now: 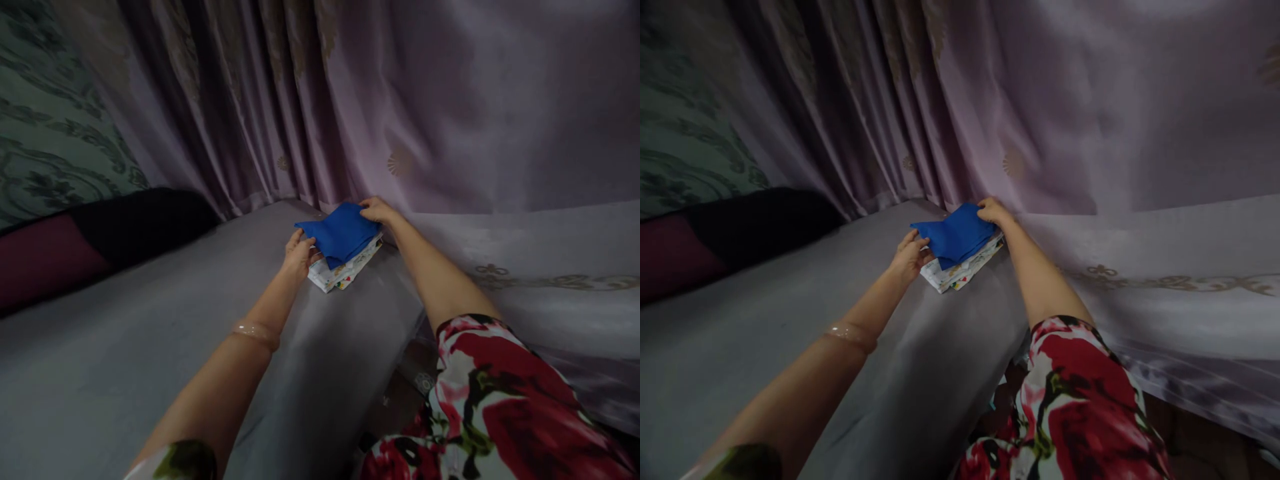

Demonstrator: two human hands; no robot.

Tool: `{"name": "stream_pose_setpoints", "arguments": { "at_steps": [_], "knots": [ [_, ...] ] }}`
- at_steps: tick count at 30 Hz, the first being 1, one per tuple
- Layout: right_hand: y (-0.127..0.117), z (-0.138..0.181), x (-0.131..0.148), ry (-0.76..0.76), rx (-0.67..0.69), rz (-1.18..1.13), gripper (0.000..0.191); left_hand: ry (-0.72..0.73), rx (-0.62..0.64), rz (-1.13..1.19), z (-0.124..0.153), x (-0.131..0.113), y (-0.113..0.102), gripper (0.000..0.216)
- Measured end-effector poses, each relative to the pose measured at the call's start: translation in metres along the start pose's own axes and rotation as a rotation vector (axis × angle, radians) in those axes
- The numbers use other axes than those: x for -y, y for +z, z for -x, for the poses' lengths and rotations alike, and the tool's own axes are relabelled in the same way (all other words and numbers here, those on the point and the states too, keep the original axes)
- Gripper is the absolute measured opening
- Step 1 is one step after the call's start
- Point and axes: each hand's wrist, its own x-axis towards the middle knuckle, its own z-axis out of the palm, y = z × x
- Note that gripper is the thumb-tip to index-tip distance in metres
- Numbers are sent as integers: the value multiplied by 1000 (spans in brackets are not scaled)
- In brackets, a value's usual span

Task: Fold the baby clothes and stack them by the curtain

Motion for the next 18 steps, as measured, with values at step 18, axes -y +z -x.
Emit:
{"name": "stream_pose_setpoints", "arguments": {
  "at_steps": [18],
  "knots": [
    [37,14,-35,-91,-93,544,45,-72,-188,-74,-9,45,1,83]
  ]
}}
